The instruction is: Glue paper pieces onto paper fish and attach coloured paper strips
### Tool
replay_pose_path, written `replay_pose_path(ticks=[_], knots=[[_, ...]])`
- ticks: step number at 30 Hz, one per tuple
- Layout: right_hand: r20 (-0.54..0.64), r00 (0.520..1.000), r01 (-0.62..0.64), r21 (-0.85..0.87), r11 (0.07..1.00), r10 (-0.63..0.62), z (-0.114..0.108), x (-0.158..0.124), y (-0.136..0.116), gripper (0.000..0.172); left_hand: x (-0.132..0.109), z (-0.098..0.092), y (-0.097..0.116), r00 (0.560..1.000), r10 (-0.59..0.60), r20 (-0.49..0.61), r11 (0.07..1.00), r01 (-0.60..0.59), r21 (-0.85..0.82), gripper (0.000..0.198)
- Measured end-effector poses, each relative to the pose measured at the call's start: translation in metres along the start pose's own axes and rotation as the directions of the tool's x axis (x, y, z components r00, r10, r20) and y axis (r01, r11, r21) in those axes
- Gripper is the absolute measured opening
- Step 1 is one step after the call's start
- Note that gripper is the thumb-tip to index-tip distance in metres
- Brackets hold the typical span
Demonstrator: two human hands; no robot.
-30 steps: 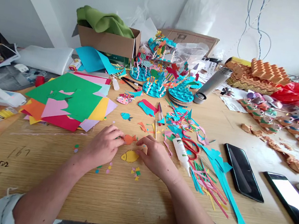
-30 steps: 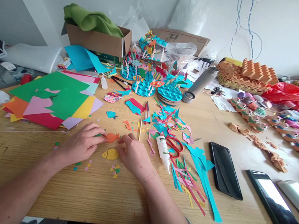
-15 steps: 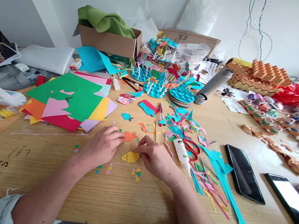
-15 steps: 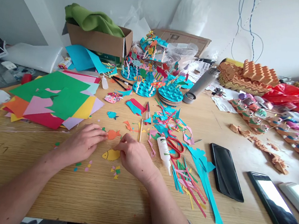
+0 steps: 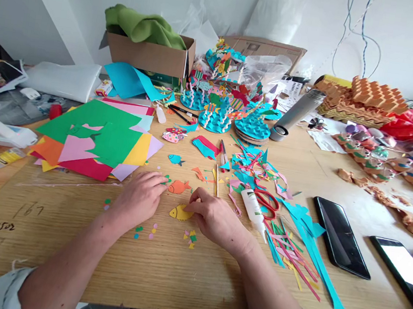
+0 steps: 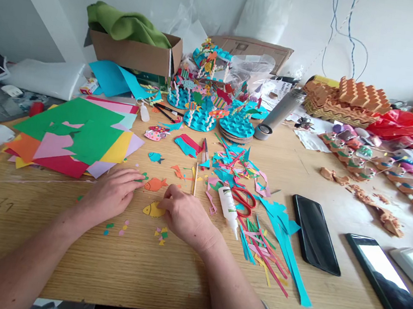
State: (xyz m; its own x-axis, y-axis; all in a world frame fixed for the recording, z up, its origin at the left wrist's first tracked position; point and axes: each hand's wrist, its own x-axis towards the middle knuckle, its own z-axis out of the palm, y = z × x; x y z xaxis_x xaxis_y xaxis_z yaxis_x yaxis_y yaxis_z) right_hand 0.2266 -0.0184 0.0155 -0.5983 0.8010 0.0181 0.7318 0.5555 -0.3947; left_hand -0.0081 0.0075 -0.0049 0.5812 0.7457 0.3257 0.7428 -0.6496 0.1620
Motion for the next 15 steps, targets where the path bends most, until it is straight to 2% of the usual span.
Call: replay_pose_path(ticks=[6,11,15], knots=[[-0.172,0.985,-0.011,-0.005,1.000,0.010,0.0001,0.0019,0.0044,0.037,-0.0005,-0.0003,0.0004,1.000,0.004,-0.016,1.000,-0.004,0.006,0.043],[-0.247,0.969,0.015,-0.015,1.000,-0.018,0.0000,0.0029,0.0045,0.037,-0.0002,-0.0019,0.0056,0.997,0.071,0.005,0.997,-0.071,-0.035,0.045],[-0.395,0.918,-0.008,0.044,0.999,0.025,-0.0065,0.0018,0.0042,0.035,-0.0003,-0.0020,0.0071,0.995,0.093,0.024,0.993,-0.091,-0.075,0.048]])
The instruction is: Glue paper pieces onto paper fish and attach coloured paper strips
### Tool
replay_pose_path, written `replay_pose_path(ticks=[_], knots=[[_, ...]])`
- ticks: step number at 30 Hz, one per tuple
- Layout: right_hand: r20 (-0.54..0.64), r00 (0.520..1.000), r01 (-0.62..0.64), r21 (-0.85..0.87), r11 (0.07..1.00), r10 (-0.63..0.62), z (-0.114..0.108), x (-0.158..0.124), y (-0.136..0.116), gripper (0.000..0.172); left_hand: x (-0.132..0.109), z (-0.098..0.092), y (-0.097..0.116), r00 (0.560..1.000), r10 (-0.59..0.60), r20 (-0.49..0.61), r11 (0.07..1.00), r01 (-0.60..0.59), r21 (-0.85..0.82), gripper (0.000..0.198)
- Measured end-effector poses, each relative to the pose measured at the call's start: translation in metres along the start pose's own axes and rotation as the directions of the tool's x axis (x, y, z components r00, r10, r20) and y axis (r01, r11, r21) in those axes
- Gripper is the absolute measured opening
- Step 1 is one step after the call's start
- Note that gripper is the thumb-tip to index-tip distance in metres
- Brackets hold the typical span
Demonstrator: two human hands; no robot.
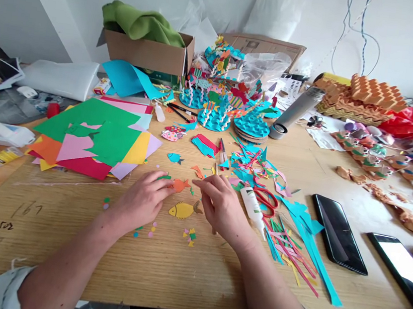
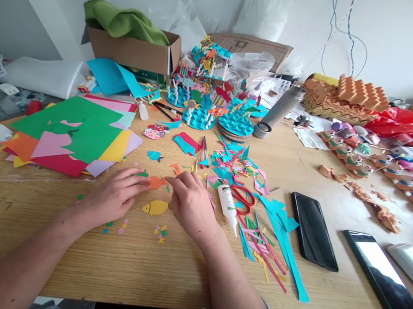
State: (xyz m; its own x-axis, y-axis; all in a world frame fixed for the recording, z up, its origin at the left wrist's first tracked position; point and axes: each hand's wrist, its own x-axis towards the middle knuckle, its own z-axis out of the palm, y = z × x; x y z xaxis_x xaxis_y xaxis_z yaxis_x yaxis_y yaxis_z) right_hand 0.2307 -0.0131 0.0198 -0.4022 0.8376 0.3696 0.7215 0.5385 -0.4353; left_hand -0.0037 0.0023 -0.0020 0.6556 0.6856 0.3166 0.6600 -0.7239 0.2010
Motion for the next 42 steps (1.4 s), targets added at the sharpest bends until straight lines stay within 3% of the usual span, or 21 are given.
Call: replay_pose_path(ticks=[7,13,17,21,26,31,36,42], knots=[[-0.314,0.934,-0.171,0.025,0.985,0.170,-0.013,0.004,0.004,0.027,-0.002,0.002,-0.005,0.995,0.047,-0.084,0.999,-0.046,0.009,0.039],[-0.437,0.884,-0.133,0.110,0.985,0.168,-0.044,-0.010,-0.013,0.019,0.000,0.006,-0.019,0.972,0.120,-0.203,0.993,-0.118,0.024,0.037],[-0.529,0.827,-0.174,0.084,0.981,0.192,-0.088,-0.049,-0.019,0.016,0.003,0.002,-0.021,0.956,0.139,-0.259,0.990,-0.137,0.024,0.041],[-0.581,0.740,-0.386,0.045,0.922,0.338,-0.123,-0.108,-0.003,0.013,0.007,-0.005,-0.014,0.946,0.130,-0.297,0.991,-0.132,0.012,0.047],[-0.533,0.695,-0.563,0.014,0.826,0.483,-0.119,-0.173,0.013,0.011,0.008,-0.005,-0.011,0.935,0.103,-0.338,0.994,-0.113,-0.009,0.048],[-0.456,0.718,-0.572,0.042,0.819,0.525,-0.090,-0.187,0.006,0.012,0.008,0.000,-0.008,0.934,0.141,-0.330,0.989,-0.145,0.013,0.039],[-0.416,0.818,-0.437,-0.001,0.899,0.397,-0.071,-0.164,-0.002,0.011,0.010,-0.001,0.002,0.946,0.122,-0.299,0.991,-0.132,-0.012,0.032],[-0.369,0.877,-0.325,0.012,0.946,0.306,-0.048,-0.142,-0.015,0.015,0.010,0.000,0.005,0.960,0.127,-0.251,0.984,-0.153,-0.086,0.028]])
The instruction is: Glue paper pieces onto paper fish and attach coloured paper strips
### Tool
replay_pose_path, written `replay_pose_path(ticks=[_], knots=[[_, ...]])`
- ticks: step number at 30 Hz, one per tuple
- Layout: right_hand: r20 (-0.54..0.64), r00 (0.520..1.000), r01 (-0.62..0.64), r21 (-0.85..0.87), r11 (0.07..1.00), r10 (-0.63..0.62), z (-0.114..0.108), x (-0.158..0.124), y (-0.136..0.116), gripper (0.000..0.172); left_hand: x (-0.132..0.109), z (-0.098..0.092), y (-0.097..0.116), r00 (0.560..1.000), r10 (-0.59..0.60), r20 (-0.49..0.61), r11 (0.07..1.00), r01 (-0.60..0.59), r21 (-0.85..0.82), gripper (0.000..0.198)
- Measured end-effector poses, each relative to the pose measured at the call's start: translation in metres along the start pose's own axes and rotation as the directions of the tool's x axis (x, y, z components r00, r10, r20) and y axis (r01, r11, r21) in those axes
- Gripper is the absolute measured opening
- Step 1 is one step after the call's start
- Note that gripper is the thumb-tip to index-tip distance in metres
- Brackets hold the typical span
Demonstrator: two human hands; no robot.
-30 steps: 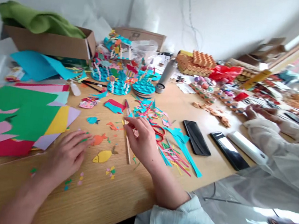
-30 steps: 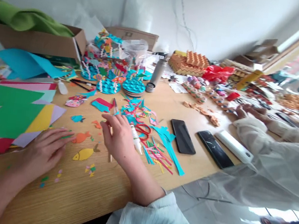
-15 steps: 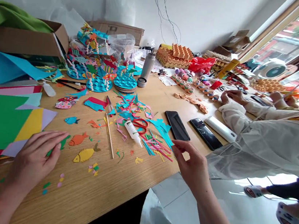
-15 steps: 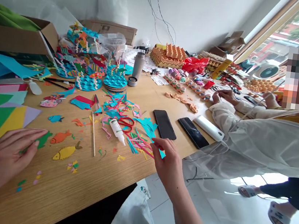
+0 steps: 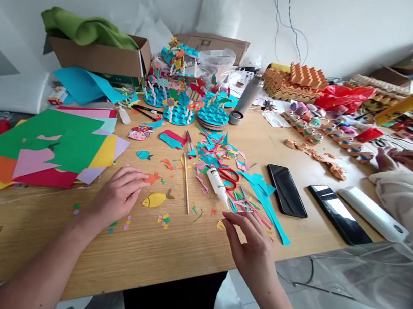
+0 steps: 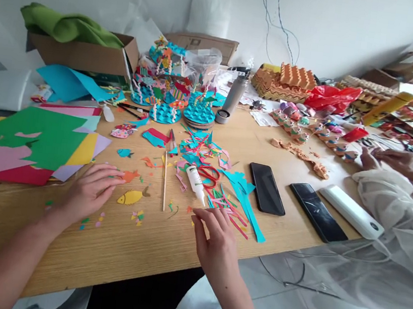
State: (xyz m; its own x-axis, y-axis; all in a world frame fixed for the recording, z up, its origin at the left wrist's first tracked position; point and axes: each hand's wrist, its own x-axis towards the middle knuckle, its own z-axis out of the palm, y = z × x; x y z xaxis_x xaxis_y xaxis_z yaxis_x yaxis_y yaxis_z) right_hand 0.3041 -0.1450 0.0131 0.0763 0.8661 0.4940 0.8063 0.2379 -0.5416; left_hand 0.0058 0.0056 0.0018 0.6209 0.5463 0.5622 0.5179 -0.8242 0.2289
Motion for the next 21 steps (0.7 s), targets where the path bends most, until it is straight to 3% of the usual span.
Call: replay_pose_path(ticks=[4,9,13,21], knots=[[-0.061,0.998,0.002,-0.004,1.000,-0.002,-0.003,0.003,0.003,0.015,-0.003,0.001,-0.004,0.999,0.006,0.031,1.000,-0.005,-0.024,0.027],[-0.205,0.949,-0.248,-0.022,0.968,0.239,-0.040,0.011,0.028,0.010,-0.003,0.000,-0.009,0.998,0.069,-0.009,0.998,-0.069,-0.013,0.027],[-0.193,0.924,-0.347,-0.050,0.937,0.331,-0.058,0.007,0.041,0.012,-0.001,0.000,-0.011,0.996,0.070,-0.054,0.997,-0.070,0.013,0.030],[0.023,0.967,-0.251,-0.114,0.961,0.255,-0.023,0.016,0.032,0.020,0.000,0.000,-0.007,0.998,0.030,-0.049,1.000,-0.030,-0.001,0.030]])
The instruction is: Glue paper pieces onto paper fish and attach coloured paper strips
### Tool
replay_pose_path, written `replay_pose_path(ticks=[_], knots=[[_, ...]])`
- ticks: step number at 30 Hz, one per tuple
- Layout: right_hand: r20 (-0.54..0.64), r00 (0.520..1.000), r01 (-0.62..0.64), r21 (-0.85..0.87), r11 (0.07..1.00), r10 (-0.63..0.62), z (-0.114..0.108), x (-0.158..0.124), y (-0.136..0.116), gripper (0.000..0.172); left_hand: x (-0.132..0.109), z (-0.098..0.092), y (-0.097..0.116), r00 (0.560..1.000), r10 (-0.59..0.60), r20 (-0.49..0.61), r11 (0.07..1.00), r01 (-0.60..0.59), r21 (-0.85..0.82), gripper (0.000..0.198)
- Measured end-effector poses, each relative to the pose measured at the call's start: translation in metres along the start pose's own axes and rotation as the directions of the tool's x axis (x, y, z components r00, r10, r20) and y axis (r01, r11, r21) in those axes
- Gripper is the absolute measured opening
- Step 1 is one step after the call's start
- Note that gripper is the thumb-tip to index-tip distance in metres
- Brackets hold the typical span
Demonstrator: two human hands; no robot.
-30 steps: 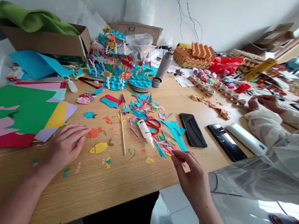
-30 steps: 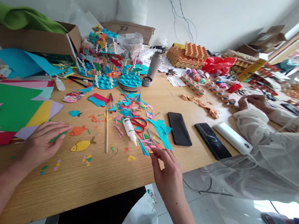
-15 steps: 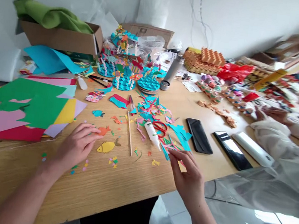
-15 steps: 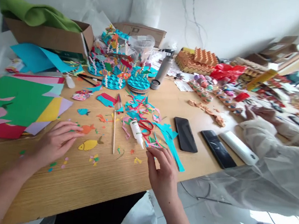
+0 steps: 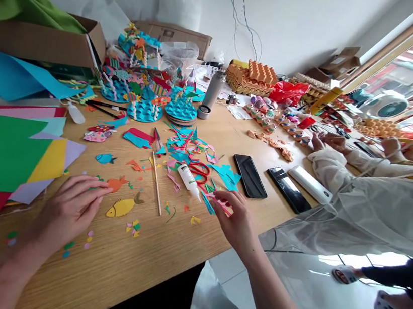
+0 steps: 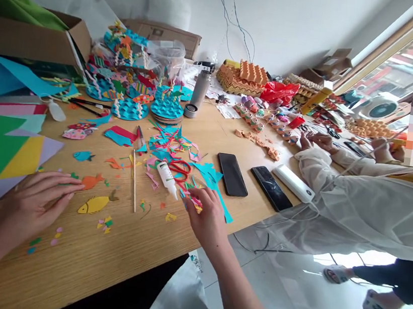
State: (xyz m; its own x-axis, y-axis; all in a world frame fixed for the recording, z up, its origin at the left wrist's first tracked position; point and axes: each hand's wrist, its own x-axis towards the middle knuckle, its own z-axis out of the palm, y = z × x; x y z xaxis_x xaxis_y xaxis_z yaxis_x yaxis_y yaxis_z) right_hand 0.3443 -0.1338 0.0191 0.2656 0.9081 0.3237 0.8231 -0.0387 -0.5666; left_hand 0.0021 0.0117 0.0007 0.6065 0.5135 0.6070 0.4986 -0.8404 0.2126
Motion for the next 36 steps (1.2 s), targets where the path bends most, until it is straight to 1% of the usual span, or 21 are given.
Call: replay_pose_path(ticks=[4,6,8,11,14,16,18,20,21,23,25,28,31,33,34,36], knots=[[0.084,0.994,0.088,-0.157,0.984,-0.075,0.020,0.019,-0.017,0.027,0.000,-0.001,0.001,1.000,-0.011,0.008,1.000,0.011,-0.009,0.028],[0.104,0.990,0.118,-0.231,0.966,-0.096,0.029,0.028,-0.021,0.029,0.000,-0.001,0.002,1.000,-0.016,0.009,1.000,0.016,-0.001,0.026],[0.106,0.989,0.127,-0.280,0.951,-0.101,0.038,0.036,-0.022,0.034,0.000,-0.002,0.004,1.000,-0.024,0.006,1.000,0.024,-0.007,0.025],[0.125,0.990,0.110,-0.329,0.938,-0.072,0.049,0.044,-0.021,0.042,0.000,-0.003,0.009,0.995,-0.049,0.086,0.996,0.055,-0.071,0.024],[0.148,0.989,0.071,-0.352,0.933,-0.019,0.056,0.050,-0.021,0.038,0.000,-0.004,0.013,0.984,-0.089,0.158,0.987,0.108,-0.121,0.022],[0.128,0.991,0.015,-0.320,0.947,0.028,0.055,0.052,-0.020,0.036,0.000,-0.005,0.016,0.974,-0.100,0.205,0.982,0.130,-0.140,0.022],[0.075,0.994,-0.065,-0.202,0.977,0.081,0.051,0.054,-0.019,0.036,0.000,-0.006,0.017,0.965,-0.109,0.240,0.977,0.148,-0.151,0.020],[0.045,0.992,-0.117,0.038,0.992,0.116,0.045,0.058,-0.019,0.040,0.000,-0.007,0.018,0.958,-0.119,0.263,0.974,0.163,-0.154,0.016],[0.057,0.991,-0.130,0.184,0.974,0.122,0.041,0.060,-0.020,0.042,0.000,-0.007,0.017,0.954,-0.122,0.273,0.973,0.169,-0.156,0.015],[0.122,0.986,-0.153,0.446,0.882,0.110,0.034,0.066,-0.027,0.041,-0.001,-0.006,0.017,0.948,-0.128,0.293,0.971,0.180,-0.156,0.014],[0.187,0.979,-0.181,0.607,0.774,0.082,0.032,0.072,-0.042,0.036,-0.002,-0.006,0.016,0.943,-0.133,0.306,0.970,0.188,-0.155,0.016],[0.255,0.967,-0.201,0.735,0.647,0.011,0.039,0.083,-0.069,0.033,-0.002,-0.006,0.015,0.946,-0.146,0.291,0.970,0.194,-0.146,0.017],[0.327,0.943,-0.248,0.815,0.524,-0.061,0.060,0.091,-0.092,0.036,-0.001,-0.006,0.013,0.952,-0.164,0.258,0.971,0.201,-0.126,0.016],[0.357,0.928,-0.278,0.853,0.442,-0.106,0.077,0.094,-0.101,0.038,-0.001,-0.007,0.012,0.956,-0.174,0.238,0.971,0.206,-0.118,0.015],[0.365,0.923,-0.286,0.864,0.415,-0.123,0.086,0.094,-0.103,0.038,-0.001,-0.007,0.012,0.957,-0.175,0.232,0.971,0.206,-0.118,0.014],[0.378,0.915,-0.298,0.869,0.396,-0.142,0.100,0.093,-0.102,0.039,-0.001,-0.007,0.012,0.955,-0.176,0.238,0.970,0.210,-0.124,0.013]])
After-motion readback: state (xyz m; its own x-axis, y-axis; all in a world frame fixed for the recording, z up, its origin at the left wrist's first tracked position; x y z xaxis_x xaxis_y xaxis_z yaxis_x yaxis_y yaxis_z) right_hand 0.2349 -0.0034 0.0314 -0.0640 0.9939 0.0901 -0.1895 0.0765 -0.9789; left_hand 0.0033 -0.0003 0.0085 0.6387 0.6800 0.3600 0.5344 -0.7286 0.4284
